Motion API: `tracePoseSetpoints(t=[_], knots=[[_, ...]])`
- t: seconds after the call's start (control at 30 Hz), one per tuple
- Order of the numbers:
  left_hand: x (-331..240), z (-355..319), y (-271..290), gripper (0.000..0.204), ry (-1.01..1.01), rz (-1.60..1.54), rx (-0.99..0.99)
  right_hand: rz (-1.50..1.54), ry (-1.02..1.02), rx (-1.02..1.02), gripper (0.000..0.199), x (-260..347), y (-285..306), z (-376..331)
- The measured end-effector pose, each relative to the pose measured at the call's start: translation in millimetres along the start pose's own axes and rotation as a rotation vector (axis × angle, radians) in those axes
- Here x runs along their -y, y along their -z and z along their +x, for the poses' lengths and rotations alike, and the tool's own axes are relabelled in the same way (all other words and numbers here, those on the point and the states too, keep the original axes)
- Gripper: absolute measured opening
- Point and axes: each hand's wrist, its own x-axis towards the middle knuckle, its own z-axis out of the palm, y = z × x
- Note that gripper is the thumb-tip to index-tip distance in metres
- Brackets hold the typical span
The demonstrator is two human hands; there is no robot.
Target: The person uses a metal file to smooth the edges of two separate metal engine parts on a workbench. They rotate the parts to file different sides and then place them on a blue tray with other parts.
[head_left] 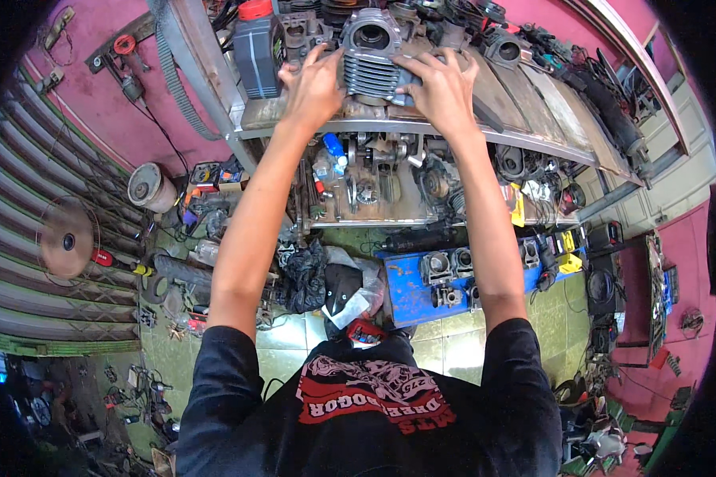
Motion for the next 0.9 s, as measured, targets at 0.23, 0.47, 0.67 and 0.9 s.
tracePoseSetpoints(t=[0.23, 0.47, 0.67, 0.9], knots=[[-69, -31, 5, 0.096, 0.079, 0.038, -0.149, 0.017, 0.003, -0.096, 0.038, 11, -3, 0], [-74, -25, -8, 0.089, 0.167, 0.039, -0.189, 0.114, 0.104, -0.138, 0.029, 22, -8, -5], [-37, -14, 20, 0.079, 0.165, -0.063, -0.002, 0.158, -0.003, -0.117, 0.037, -1, -15, -14], [-4, -19, 18, 0.059, 0.152, 0.030, -0.080, 0.152, -0.046, 0.005, 0.049, 16, -36, -14]])
